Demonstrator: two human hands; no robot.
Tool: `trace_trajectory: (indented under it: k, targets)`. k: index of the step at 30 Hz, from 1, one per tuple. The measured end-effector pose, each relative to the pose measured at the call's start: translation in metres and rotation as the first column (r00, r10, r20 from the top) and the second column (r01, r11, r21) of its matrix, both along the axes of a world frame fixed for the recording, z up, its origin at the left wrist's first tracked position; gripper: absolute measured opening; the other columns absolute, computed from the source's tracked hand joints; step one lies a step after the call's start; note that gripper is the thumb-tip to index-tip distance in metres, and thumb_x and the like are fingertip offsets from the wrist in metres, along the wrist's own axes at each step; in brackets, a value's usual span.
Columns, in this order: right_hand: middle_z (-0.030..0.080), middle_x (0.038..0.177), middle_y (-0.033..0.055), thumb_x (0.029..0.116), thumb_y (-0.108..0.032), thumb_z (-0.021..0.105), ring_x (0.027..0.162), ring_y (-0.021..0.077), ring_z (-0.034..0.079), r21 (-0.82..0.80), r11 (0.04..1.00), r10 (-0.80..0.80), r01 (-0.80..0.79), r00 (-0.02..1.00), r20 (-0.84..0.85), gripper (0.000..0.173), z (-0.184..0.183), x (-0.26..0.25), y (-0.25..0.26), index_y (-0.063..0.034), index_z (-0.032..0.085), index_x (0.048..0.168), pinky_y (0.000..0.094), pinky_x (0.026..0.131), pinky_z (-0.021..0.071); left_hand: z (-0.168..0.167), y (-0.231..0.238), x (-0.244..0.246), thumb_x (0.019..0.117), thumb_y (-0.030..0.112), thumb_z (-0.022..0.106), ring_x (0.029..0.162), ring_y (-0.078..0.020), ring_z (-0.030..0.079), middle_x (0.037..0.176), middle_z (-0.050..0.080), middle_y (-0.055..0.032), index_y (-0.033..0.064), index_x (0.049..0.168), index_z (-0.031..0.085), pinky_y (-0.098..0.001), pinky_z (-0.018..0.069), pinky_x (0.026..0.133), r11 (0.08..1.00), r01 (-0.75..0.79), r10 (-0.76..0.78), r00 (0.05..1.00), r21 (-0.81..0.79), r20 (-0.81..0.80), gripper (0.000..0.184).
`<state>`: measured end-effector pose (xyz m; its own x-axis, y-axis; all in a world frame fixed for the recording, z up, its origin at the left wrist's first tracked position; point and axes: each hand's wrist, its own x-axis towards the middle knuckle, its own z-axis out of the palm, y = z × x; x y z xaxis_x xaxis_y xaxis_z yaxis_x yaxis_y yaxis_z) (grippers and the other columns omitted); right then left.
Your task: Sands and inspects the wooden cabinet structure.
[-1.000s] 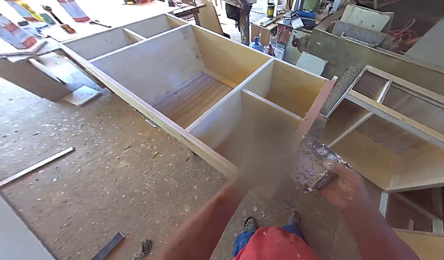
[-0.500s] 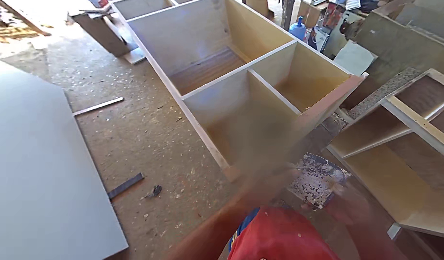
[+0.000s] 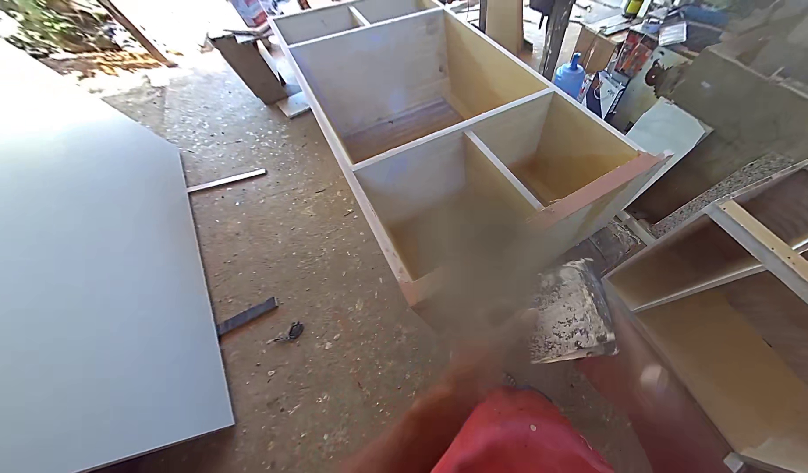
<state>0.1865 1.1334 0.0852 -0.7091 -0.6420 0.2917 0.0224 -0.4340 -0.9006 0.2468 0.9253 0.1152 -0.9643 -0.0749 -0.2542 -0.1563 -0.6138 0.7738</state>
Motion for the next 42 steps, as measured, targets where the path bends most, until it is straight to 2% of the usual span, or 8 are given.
trace_trajectory:
  k: [7,10,13,16,23,28,37,42]
  targets:
    - [0.075,0.098,-0.0054,0.1032,-0.022,0.058,0.091,0.0065,0.072,0.091,0.791,-0.593,0.605,0.794,-0.134,0.015,-0.005,0.045,-0.054,-0.0140,0.066,0.113,0.0286,0.086,0.0616,-0.012,0.001,0.026,0.0870,0.007,0.079,0.091,-0.0217,0.073,0.104,0.073,-0.0115,0.0006,0.123,0.058,-0.0374,0.0634,0.078,0.969,0.181,-0.171,0.983,-0.170,0.067,0.042]
    - [0.074,0.093,-0.0086,0.1061,-0.032,0.052,0.089,-0.0031,0.070,0.327,0.761,-0.354,0.560,0.781,-0.514,0.028,0.012,0.038,-0.039,-0.0088,0.068,0.107,0.0207,0.083,0.0606,-0.011,-0.037,0.026,0.0973,0.028,0.067,0.106,-0.0144,0.067,0.120,0.067,-0.0080,-0.0022,0.140,0.051,-0.0330,0.0576,0.094,0.887,0.045,-0.158,0.965,-0.460,-0.211,0.055]
    - [0.073,0.101,-0.0073,0.1079,-0.040,0.048,0.094,-0.0059,0.068,0.396,0.795,-0.133,0.459,0.770,-0.624,0.037,0.021,0.041,-0.037,-0.0089,0.065,0.119,0.0176,0.085,0.0582,-0.002,-0.069,0.023,0.1010,0.014,0.062,0.095,-0.0086,0.068,0.102,0.072,-0.0027,-0.0002,0.112,0.068,-0.0299,0.0568,0.090,0.899,0.069,-0.231,0.913,-0.432,-0.335,0.020]
    - [0.064,0.138,-0.0019,0.1074,-0.026,0.052,0.120,0.0029,0.063,0.366,0.882,-0.085,0.295,0.866,-0.493,0.049,0.031,0.052,-0.044,-0.0045,0.044,0.150,0.0243,0.104,0.0538,-0.008,-0.073,0.026,0.0964,0.007,0.068,0.085,-0.0070,0.069,0.093,0.073,-0.0004,0.0014,0.100,0.072,-0.0272,0.0584,0.083,0.913,0.003,-0.186,0.893,-0.409,-0.409,0.008]
    - [0.071,0.119,-0.0021,0.1041,-0.015,0.056,0.106,0.0087,0.069,0.290,0.952,-0.063,0.102,0.988,-0.142,0.031,0.023,0.064,-0.046,-0.0119,0.058,0.135,0.0300,0.095,0.0586,-0.012,-0.087,0.030,0.0958,0.012,0.071,0.086,-0.0053,0.067,0.099,0.071,-0.0032,0.0021,0.105,0.075,-0.0209,0.0575,0.076,0.752,-0.136,-0.297,0.804,-0.645,-0.516,0.014]
    - [0.067,0.131,0.0070,0.0971,-0.047,0.062,0.119,0.0240,0.064,-0.159,0.971,0.214,-0.179,0.948,0.237,0.049,0.003,0.052,-0.041,-0.0187,0.062,0.137,0.0483,0.100,0.0542,-0.017,-0.059,0.019,0.0960,0.010,0.068,0.083,-0.0097,0.067,0.096,0.069,-0.0048,0.0021,0.098,0.070,-0.0259,0.0596,0.074,0.626,-0.479,0.013,0.795,-0.615,-0.606,0.009]
    - [0.074,0.112,0.0149,0.0922,-0.019,0.073,0.100,0.0312,0.074,-0.040,0.998,-0.030,0.055,0.881,0.471,0.035,0.028,0.017,-0.042,-0.0105,0.067,0.125,0.0578,0.087,0.0602,-0.029,-0.054,-0.005,0.0978,0.008,0.066,0.092,-0.0119,0.068,0.103,0.069,-0.0111,-0.0010,0.101,0.068,-0.0255,0.0600,0.079,0.606,-0.500,-0.092,0.728,-0.618,-0.679,0.010]
    - [0.069,0.123,0.0046,0.1010,-0.019,0.055,0.109,0.0078,0.068,0.324,0.725,-0.457,0.608,0.776,-0.435,0.042,0.045,-0.044,-0.040,-0.0011,0.054,0.139,0.0301,0.094,0.0588,-0.020,-0.076,-0.002,0.1007,0.045,0.054,0.145,-0.0289,0.045,0.155,0.050,-0.0088,0.0063,0.143,0.058,-0.0608,0.0315,0.118,-0.291,-0.186,-0.220,0.968,-0.939,-0.123,0.057]
